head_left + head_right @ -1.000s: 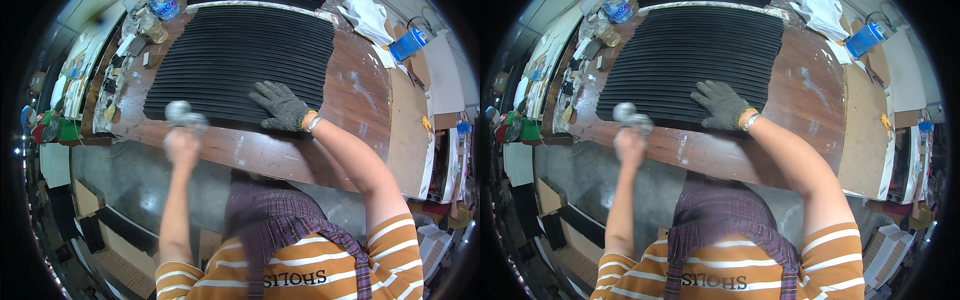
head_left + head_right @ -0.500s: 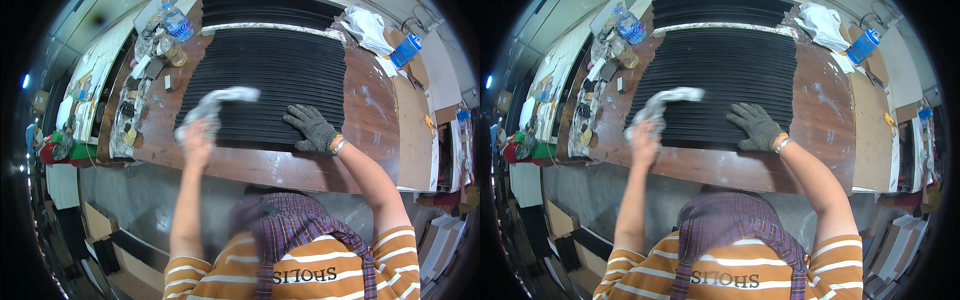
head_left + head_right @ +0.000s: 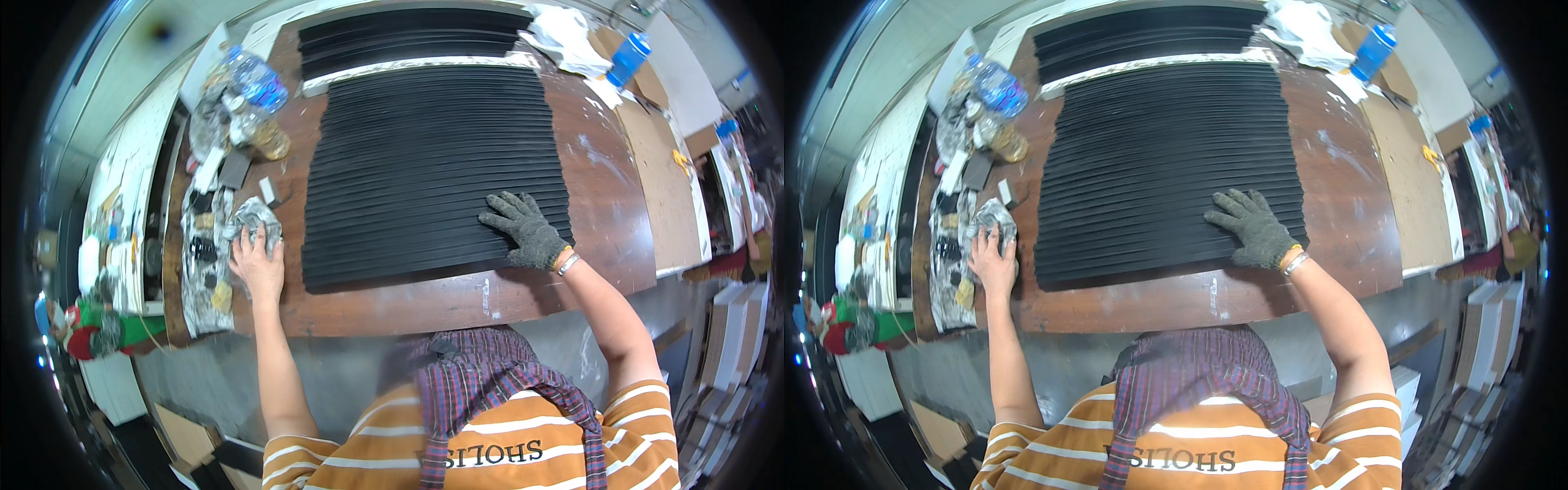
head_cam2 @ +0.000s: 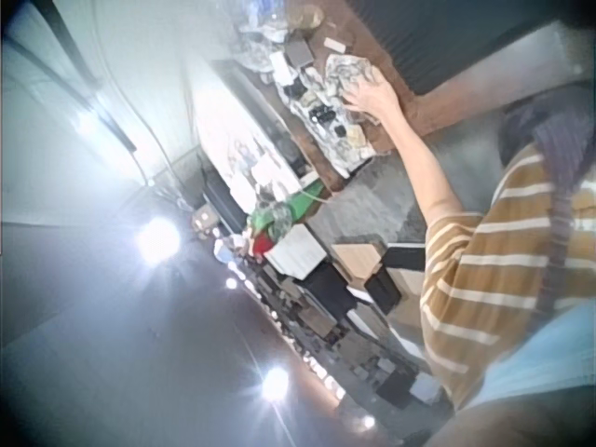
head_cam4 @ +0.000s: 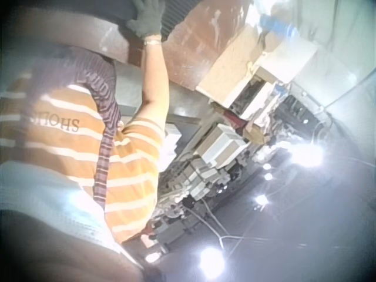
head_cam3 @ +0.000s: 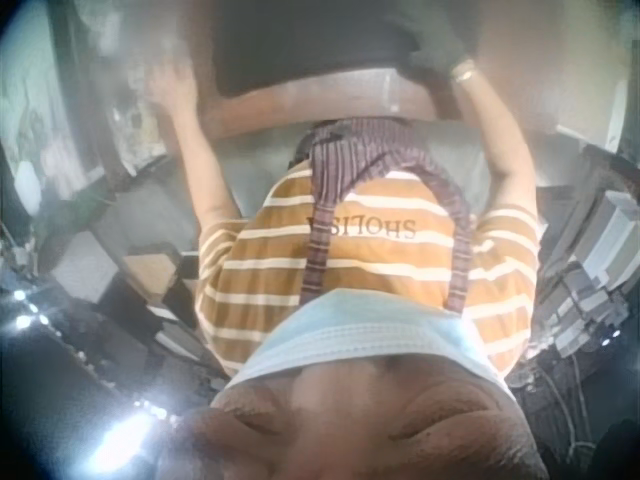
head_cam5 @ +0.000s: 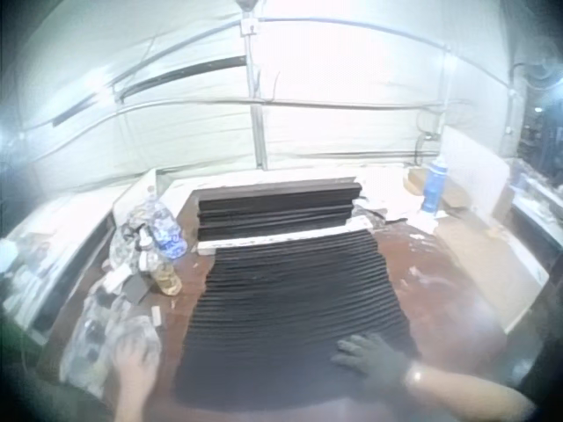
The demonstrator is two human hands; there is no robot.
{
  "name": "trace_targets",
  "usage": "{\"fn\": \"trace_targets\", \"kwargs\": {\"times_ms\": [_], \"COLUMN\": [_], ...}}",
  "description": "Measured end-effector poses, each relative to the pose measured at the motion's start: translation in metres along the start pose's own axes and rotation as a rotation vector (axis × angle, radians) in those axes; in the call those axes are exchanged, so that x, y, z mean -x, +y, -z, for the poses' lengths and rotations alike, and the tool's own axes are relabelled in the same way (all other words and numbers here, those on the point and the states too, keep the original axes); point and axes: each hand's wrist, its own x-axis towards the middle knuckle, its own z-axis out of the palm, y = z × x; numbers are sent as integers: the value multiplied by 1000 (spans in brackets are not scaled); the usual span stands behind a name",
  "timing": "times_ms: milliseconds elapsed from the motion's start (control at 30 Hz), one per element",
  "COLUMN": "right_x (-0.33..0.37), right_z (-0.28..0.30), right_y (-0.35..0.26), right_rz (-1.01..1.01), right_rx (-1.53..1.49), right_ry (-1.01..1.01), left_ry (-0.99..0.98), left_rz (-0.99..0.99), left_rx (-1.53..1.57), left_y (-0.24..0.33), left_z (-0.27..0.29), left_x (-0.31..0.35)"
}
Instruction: The person wipes a stack of black ribbed panels with a cloth, then walks to retrieve additional panels and returns to continue wiping. The person uses a sponge to scrub the panels and finishes by wiping them again with a cloth.
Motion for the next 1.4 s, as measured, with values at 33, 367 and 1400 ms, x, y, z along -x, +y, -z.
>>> {"fn": "trace_targets", "kwargs": {"times_ms": [33,367,1400], "right_x": [0,-14,-199], "right_z": [-1,17,51], "right_y": [-3,57,294], "right_rz": [-17,-113,-489], "right_rx": [-1,-204,-201], "right_ry": [9,273,594], "left_ry": [2,-149,-258], "left_rz": [-33,-304,-244], "left_rx": [61,486,140], "left_y": [8,143,242], "left_z": [-1,-47,-149], "left_x": [-12,-122,-269]}}
